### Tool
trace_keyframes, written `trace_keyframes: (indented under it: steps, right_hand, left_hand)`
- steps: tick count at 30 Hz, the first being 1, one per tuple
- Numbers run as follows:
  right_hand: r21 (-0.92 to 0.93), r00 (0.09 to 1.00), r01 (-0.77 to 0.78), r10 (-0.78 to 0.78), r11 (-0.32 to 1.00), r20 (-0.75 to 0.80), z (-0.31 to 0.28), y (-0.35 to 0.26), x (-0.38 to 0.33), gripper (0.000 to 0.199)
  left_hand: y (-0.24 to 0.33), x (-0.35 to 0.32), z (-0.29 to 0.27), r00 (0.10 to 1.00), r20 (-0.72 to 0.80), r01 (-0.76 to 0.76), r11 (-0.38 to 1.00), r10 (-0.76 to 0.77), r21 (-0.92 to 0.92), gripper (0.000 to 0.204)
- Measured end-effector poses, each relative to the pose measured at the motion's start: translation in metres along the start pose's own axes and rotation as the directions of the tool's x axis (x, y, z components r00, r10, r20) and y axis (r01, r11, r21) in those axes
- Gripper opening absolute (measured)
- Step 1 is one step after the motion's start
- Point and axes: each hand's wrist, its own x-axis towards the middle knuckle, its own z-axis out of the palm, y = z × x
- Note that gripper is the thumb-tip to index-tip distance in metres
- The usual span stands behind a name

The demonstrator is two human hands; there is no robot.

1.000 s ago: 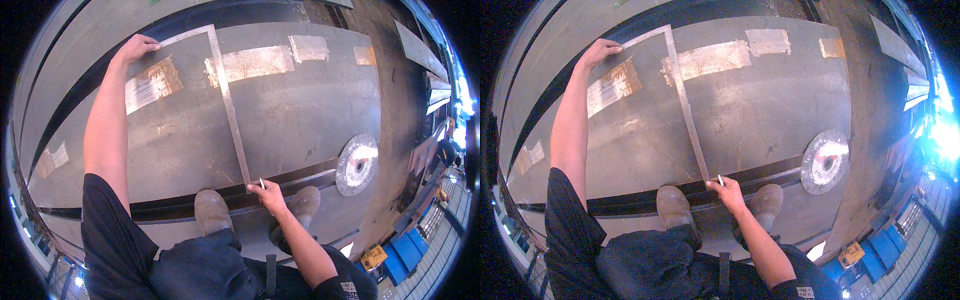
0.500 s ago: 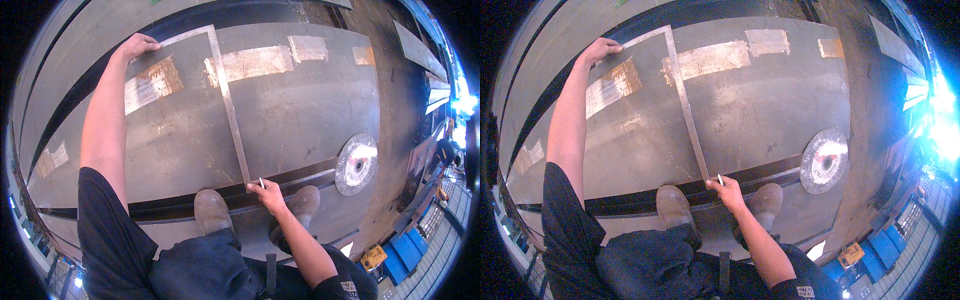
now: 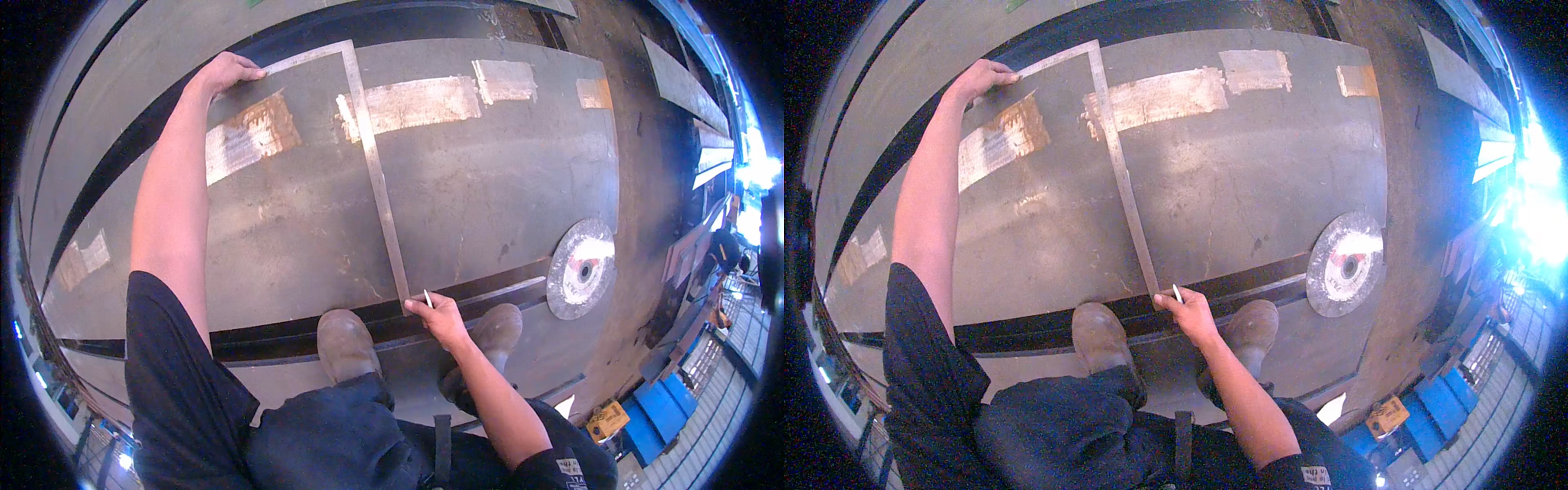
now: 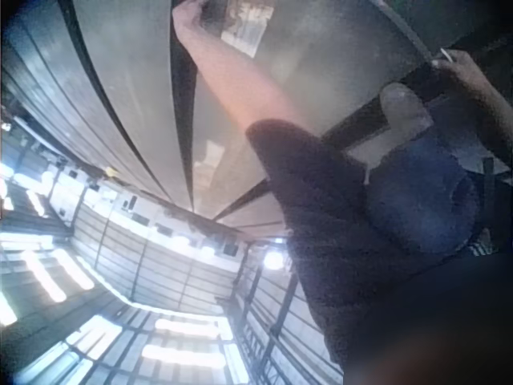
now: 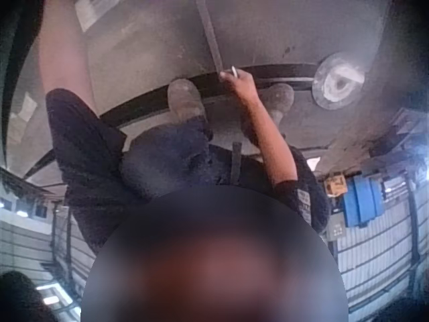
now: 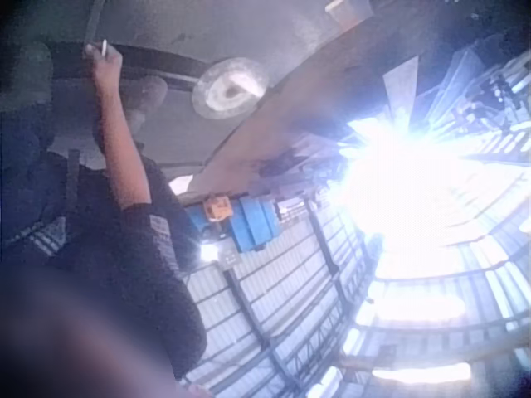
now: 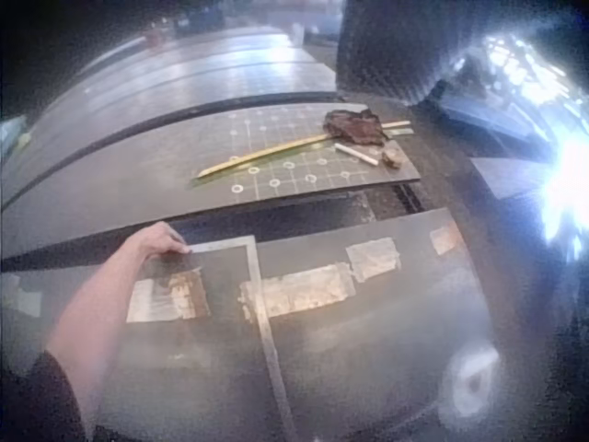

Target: The person measures and marks a large metal sheet using a tape measure, a square, and a white marker. They draw straight lines and circles on the sheet's surface to prepare it for cutting or fabrication.

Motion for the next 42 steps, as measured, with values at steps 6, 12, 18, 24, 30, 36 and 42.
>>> trace_keyframes:
  steps: [6, 12, 18, 24, 30, 36, 42]
  right_hand:
    - [0.003, 1.0, 0.029, -0.029, 1.0, 0.008, 0.001, 0.001, 0.0, 0.025]
    - [-0.016, 1.0, -0.015, 0.015, 1.0, 0.011, -0.002, 0.002, 0.002, 0.027]
    - [-0.033, 0.998, -0.054, 0.055, 0.998, 0.032, -0.006, -0.004, -0.001, 0.031]
    - [-0.405, 0.999, 0.042, -0.038, 0.913, 0.018, -0.012, -0.01, -0.003, 0.036]
    - [-0.736, 0.974, 0.227, -0.169, 0.638, 0.154, -0.018, -0.015, -0.01, 0.03]
    - [-0.752, 0.943, 0.325, -0.141, 0.573, 0.301, -0.003, -0.094, -0.038, 0.028]
    - [-0.676, 0.829, 0.517, -0.505, 0.525, 0.242, -0.004, -0.1, -0.02, 0.027]
  left_hand:
    - [-0.008, 0.003, 0.001, 0.999, -0.018, -0.039, 0.999, 0.038, -0.036, 0.037]
    - [-0.009, 0.004, 0.001, 0.999, -0.001, -0.035, 0.999, 0.035, -0.034, 0.04]
    - [-0.008, 0.003, 0.003, 0.999, -0.031, -0.031, 0.999, 0.03, -0.029, 0.04]
    - [-0.008, 0.004, 0.005, 1.0, -0.007, -0.016, 0.997, 0.016, -0.075, 0.037]
    - [0.002, 0.001, 0.007, 0.999, -0.028, -0.018, 0.999, 0.017, -0.042, 0.037]
    - [-0.011, 0.008, 0.005, 0.999, -0.043, -0.029, 0.999, 0.027, -0.042, 0.036]
    - [0.002, 0.004, 0.012, 0.998, -0.064, 0.016, 0.999, -0.019, -0.048, 0.034]
